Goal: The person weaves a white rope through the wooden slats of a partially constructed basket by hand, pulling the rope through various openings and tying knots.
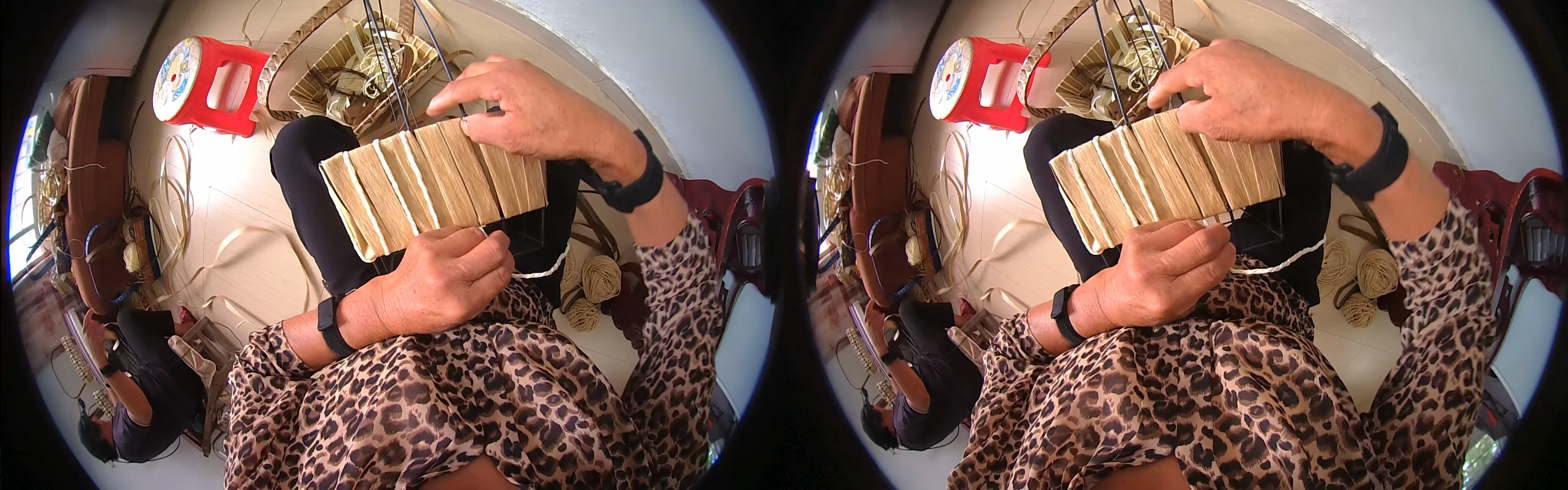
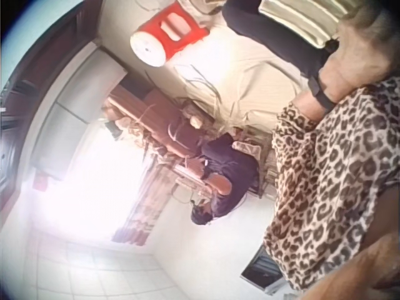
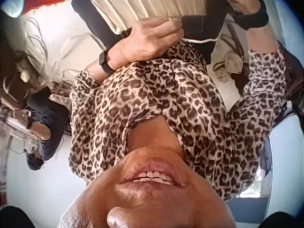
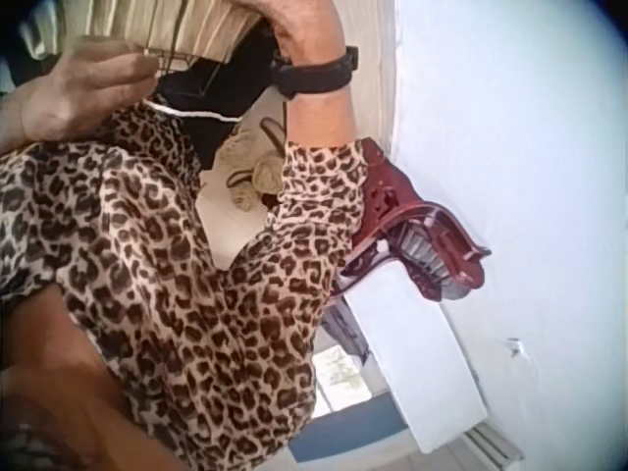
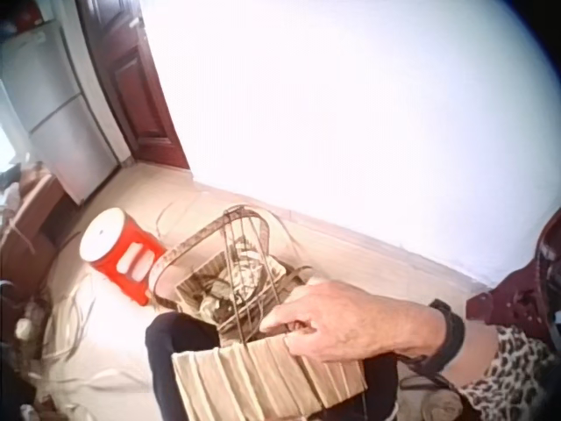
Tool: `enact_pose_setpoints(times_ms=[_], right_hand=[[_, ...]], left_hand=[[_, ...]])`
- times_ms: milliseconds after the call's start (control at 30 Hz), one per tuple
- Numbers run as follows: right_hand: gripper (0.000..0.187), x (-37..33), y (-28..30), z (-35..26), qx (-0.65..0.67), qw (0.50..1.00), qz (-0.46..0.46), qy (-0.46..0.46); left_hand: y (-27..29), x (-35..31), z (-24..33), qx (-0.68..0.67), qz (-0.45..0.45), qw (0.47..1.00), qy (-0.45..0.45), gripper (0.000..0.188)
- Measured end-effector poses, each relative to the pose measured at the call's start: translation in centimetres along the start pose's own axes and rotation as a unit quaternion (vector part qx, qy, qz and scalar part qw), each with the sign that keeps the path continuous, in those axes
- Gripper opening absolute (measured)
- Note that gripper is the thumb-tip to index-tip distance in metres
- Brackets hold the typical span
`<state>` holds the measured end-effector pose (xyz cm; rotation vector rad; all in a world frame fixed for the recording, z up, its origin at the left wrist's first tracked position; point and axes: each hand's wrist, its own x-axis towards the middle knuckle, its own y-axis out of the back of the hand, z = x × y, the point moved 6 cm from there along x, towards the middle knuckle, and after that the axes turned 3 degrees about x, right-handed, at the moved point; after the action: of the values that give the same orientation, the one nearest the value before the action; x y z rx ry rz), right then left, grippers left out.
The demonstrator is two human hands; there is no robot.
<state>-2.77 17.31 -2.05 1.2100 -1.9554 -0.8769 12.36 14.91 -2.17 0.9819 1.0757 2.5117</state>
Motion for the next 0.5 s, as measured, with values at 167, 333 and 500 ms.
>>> enact_pose_setpoints(times_ms=[167, 333, 500], right_hand=[[0.026, 1.5, -1.2, -0.6, 0.182, 0.938, -0.236, -0.175], [0.021, 0.9, -2.0, 0.4, 0.184, 0.914, -0.28, -0.227], [0.016, -0.1, -2.1, 0.4, 0.259, 0.885, -0.257, -0.29]], left_hand=[[0.0, 0.0, 0.6, -0.007, 0.04, 0.999, -0.005, 0.025], [-0.3, 0.2, 1.5, -0.01, 0.059, 0.998, -0.016, 0.023], [-0.3, 0.5, 2.2, -0.023, 0.065, 0.997, -0.022, 0.021]])
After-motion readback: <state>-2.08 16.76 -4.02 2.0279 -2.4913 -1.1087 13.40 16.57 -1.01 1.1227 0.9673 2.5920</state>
